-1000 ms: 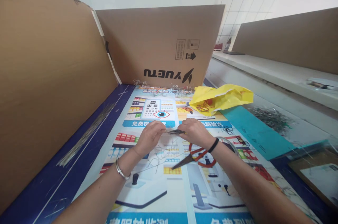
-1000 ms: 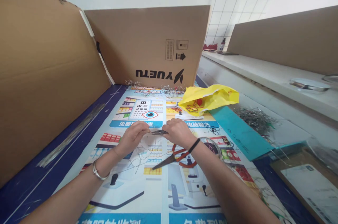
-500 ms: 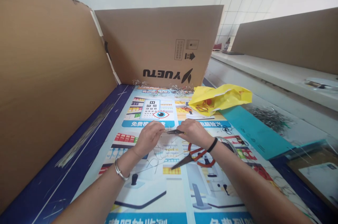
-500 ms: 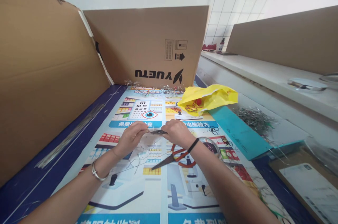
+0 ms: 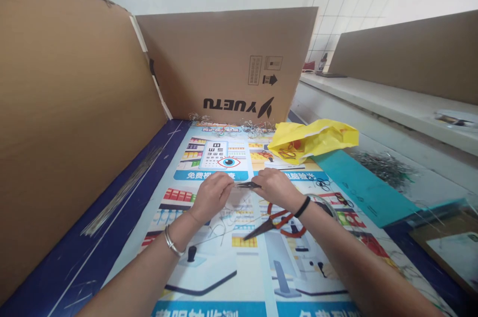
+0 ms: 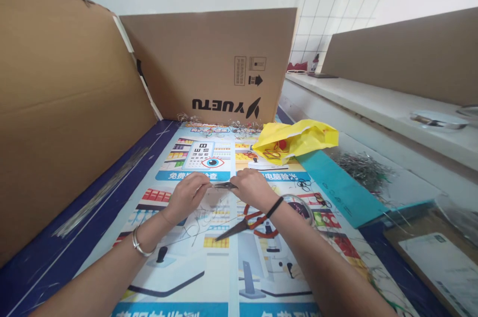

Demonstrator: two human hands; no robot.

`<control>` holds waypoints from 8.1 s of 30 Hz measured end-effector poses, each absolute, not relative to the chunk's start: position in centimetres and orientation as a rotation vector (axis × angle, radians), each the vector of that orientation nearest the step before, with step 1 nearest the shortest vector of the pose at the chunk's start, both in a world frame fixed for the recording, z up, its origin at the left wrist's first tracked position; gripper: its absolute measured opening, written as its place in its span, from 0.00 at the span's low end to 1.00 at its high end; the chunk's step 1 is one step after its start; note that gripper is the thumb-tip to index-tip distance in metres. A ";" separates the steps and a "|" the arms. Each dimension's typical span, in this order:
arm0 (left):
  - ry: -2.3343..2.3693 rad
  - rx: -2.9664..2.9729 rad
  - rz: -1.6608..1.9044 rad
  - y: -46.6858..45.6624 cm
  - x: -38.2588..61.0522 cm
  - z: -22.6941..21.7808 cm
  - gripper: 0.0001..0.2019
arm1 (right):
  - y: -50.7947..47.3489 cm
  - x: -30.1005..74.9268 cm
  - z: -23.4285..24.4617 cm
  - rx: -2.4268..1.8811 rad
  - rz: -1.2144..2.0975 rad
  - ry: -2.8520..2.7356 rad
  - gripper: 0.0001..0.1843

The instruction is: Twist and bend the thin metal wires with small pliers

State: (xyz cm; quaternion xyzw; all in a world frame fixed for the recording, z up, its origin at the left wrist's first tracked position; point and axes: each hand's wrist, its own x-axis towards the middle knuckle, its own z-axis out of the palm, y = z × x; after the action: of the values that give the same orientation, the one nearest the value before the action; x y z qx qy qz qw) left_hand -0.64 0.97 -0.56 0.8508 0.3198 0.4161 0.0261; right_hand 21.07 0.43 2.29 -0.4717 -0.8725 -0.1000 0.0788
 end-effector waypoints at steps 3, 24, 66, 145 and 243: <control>1.018 2.625 1.295 1.0 -0.7 -0.5 0.06 | 0.4 21.0 2.3 -1.410 -0.329 -2.617 0.10; 0.958 2.699 1.388 0.7 -0.6 -0.5 0.07 | 0.2 20.5 2.0 -1.305 -0.474 -2.589 0.09; 0.831 1.732 1.302 0.3 -0.2 0.8 0.06 | 1.1 20.8 -0.4 -1.088 -0.411 -2.107 0.07; 0.919 1.299 1.088 2.0 -1.8 0.1 0.15 | 0.2 19.8 0.0 -1.444 -0.289 -2.258 0.10; 1.282 1.198 1.317 0.2 0.7 -0.2 0.02 | -0.9 18.9 1.2 -1.249 -0.760 -2.469 0.04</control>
State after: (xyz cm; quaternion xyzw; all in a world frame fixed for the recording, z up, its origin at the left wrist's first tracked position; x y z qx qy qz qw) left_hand 0.69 0.23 -0.17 0.4860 0.5201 0.5340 0.4562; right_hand 18.86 -0.94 1.22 -0.4311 -0.8526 -0.2623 0.1356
